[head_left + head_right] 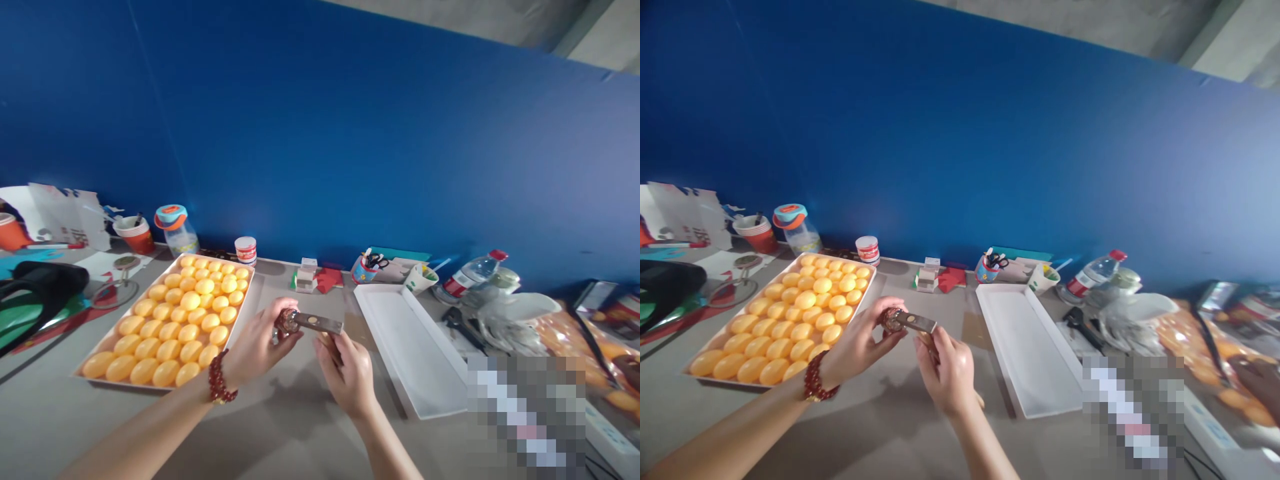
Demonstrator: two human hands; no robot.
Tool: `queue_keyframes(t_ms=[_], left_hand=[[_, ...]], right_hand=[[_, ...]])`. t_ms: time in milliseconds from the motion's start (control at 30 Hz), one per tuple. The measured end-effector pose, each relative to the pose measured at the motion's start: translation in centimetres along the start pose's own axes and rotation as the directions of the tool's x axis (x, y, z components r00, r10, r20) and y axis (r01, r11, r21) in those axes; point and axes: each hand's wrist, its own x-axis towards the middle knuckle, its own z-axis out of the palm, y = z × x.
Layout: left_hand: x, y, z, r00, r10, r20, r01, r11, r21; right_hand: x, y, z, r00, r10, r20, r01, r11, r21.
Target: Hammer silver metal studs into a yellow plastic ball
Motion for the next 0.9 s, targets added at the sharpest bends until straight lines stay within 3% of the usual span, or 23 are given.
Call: queue_keyframes(t_ms=[233,433,567,700,900], left_hand=[[0.25,0.63,-0.36,0.998,0.062,0.003,-0.062,0.998,-0.004],[0.15,0.08,-0.21,0.998,0.066,0.025,-0.067,0.998,0.024],[-0.05,-0.23,-0.16,0.995,0.081,0.049,-0.079,0.995,-0.053],[-0.1,-0.12,-0.2,0.994,0.032,0.109,-0.015,0.988,-0.154],[-0.2,0.26,-0.05,0.992,0.026,0.122,-0.007,0.988,-0.155]], right_hand=[[0.2,-0.52,-0.23,0.99,-0.042,-0.137,0.041,0.999,-0.009],[0.35,-0.31,-0.46,0.995,-0.017,-0.097,0.011,0.998,-0.059],[0.09,-0.13,-0.32,0.994,-0.002,-0.107,0.004,1.0,0.012],[-0.25,-0.54,-0.22,0.991,-0.059,-0.119,0.07,0.993,0.096],[-0.27,-1.04,-0.07,0.997,-0.052,-0.055,0.06,0.986,0.158]])
